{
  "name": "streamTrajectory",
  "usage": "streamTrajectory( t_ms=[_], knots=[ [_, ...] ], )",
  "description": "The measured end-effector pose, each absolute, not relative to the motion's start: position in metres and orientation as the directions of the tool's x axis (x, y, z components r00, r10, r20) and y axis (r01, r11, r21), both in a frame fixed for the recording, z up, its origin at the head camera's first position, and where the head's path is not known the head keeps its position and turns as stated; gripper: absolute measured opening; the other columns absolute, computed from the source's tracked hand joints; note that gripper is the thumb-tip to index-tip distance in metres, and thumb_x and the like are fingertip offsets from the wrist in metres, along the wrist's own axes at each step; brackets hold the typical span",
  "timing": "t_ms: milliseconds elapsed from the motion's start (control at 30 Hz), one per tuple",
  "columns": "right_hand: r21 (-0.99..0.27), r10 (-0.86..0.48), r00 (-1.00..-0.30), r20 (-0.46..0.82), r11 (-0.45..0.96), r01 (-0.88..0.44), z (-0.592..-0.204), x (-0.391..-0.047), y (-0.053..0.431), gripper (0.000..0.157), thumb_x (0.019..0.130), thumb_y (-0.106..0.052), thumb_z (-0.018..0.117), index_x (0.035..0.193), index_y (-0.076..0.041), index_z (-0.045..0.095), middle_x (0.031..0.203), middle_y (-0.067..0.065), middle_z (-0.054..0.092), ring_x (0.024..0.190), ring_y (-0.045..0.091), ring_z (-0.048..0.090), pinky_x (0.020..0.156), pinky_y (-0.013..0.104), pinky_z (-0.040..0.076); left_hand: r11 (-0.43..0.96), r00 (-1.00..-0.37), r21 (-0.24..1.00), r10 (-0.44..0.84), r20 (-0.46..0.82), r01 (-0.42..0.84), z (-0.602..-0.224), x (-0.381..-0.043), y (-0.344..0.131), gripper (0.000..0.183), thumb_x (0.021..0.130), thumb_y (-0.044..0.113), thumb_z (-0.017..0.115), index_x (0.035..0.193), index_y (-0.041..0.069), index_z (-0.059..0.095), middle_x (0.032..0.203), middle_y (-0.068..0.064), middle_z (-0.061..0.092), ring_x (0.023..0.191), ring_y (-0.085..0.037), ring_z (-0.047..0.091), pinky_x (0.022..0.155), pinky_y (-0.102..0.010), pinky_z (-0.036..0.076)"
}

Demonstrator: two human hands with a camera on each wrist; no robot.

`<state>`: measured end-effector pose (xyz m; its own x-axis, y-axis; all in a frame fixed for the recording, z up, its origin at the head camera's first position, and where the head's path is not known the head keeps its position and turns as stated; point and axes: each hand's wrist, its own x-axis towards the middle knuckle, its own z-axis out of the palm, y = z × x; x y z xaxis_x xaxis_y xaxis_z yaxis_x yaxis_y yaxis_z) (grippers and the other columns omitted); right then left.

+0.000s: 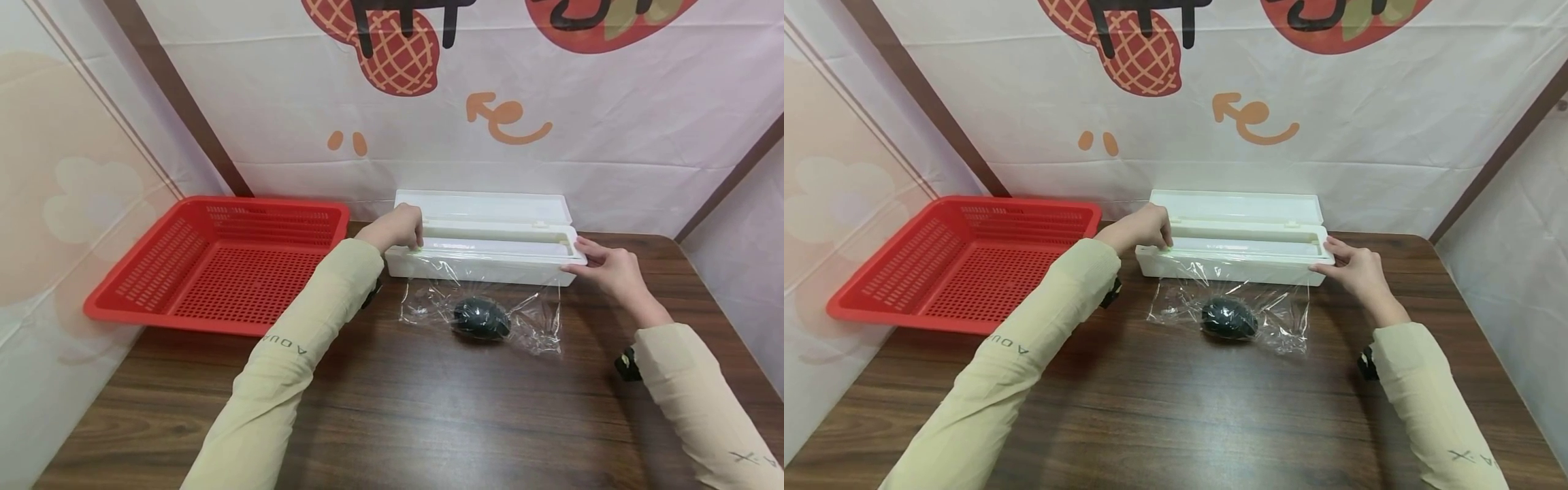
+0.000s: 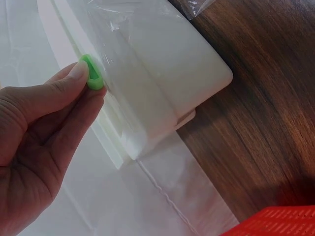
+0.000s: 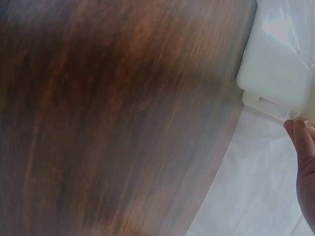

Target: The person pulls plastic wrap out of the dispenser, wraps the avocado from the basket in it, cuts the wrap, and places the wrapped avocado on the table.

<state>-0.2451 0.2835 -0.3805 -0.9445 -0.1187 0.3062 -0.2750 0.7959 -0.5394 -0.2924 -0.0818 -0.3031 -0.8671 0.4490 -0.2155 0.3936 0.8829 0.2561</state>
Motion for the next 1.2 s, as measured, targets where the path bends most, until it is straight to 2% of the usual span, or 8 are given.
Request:
streamTrajectory(
  t_ms=[100,433,967,1200],
  knots=[
    [-0.544,-0.121,-0.945,0.303,0.792,-0.276,-0.381,-0.245,0.283,0.055,0.069,-0.024,0.079,0.115,0.001,0.06,0.118,0.015,0.057,0.105,0.037,0.053,0.083,0.043,0.04,0.881,-0.866,0.253,0.453,-0.21,0.399,-0.304,-0.293,-0.083,0.007,0.071,0.0,0.073,0.076,0.005,0.073,0.084,-0.006,0.069,0.077,-0.017,0.053,0.071,-0.027,0.046],
    [-0.537,-0.127,-0.941,0.313,0.794,-0.286,-0.381,-0.247,0.283,0.054,0.069,-0.022,0.079,0.114,0.001,0.06,0.117,0.015,0.057,0.104,0.036,0.053,0.082,0.042,0.041,0.895,-0.877,0.244,0.426,-0.221,0.374,-0.303,-0.292,-0.087,0.007,0.07,0.0,0.073,0.075,0.006,0.073,0.084,-0.006,0.068,0.076,-0.016,0.052,0.071,-0.027,0.046],
    [-0.54,-0.122,-0.947,0.296,0.797,-0.271,-0.379,-0.245,0.284,0.056,0.07,-0.024,0.078,0.116,0.001,0.06,0.118,0.015,0.056,0.104,0.036,0.053,0.081,0.041,0.04,0.895,-0.878,0.25,0.424,-0.222,0.369,-0.302,-0.291,-0.093,0.008,0.071,-0.002,0.071,0.075,0.005,0.072,0.082,-0.007,0.067,0.071,-0.015,0.05,0.061,-0.023,0.043],
    [-0.543,-0.12,-0.951,0.286,0.797,-0.264,-0.378,-0.245,0.284,0.056,0.07,-0.025,0.078,0.116,0.001,0.059,0.119,0.015,0.055,0.106,0.037,0.052,0.082,0.042,0.04,0.899,-0.884,0.244,0.416,-0.215,0.363,-0.302,-0.29,-0.095,0.008,0.07,-0.001,0.072,0.074,0.006,0.072,0.082,-0.006,0.067,0.074,-0.016,0.05,0.065,-0.024,0.043]
  ],
)
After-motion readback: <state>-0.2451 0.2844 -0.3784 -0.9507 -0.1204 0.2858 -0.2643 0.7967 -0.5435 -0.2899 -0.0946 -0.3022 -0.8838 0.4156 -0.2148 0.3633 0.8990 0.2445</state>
